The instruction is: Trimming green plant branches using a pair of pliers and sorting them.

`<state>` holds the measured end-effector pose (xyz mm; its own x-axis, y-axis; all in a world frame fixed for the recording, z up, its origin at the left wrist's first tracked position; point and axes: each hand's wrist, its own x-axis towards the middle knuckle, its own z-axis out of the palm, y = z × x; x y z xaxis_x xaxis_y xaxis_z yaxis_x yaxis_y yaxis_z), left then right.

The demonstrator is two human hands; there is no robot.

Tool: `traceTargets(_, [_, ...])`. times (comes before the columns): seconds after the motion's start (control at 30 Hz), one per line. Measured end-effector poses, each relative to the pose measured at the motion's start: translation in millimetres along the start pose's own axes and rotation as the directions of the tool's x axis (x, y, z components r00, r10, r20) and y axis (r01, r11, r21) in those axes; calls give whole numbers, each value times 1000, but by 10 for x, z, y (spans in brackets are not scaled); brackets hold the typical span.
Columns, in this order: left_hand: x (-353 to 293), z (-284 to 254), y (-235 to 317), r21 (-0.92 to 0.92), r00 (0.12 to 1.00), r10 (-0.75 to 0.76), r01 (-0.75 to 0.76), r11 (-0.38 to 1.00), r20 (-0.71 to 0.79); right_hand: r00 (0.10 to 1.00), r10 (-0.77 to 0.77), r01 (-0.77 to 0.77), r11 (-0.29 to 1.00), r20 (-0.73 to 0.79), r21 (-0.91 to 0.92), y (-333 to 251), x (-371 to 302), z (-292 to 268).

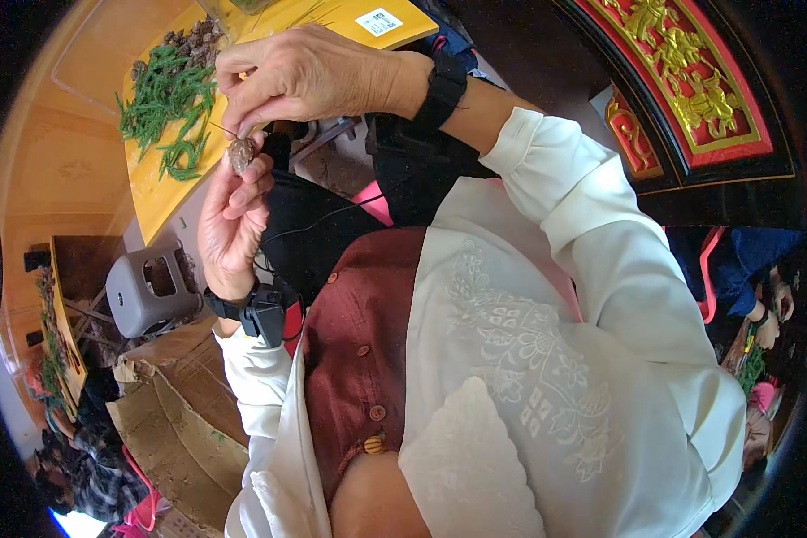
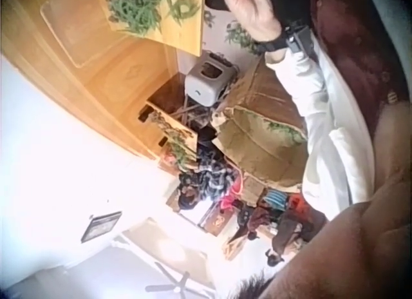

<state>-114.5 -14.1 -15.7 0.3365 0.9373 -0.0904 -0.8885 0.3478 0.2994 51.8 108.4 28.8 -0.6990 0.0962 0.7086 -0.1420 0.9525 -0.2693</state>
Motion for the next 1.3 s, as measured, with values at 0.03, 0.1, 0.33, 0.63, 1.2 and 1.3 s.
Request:
traceTargets(0.03, [9,1,-17,-10,1000,6,-6,1000,-15,1000,-11,11,1000,-16,-9,7,-15,-7])
traceTargets(0.1, [10,2,-39,29,1000,21,-21,999,-17,999,-22,21,1000,-33,-18,-10,-39,-19])
traceTargets(0.33, [73,-8,-159,421,962,261,-203,884,-85,993,-30,7,980,-115,-197,-108,-110,-48])
traceTargets(0.63, [277,-68,-358,905,754,656,-261,335,-25,886,463,-454,874,12,-176,-42,-290,95])
traceTargets(1.2, [280,-29,-271,682,836,528,-297,668,-153,582,812,-534,428,-50,729,-50,-386,523])
traceTargets(1.3, [242,-9,-229,743,824,559,-315,591,-95,562,825,-499,284,56,819,-88,-305,461])
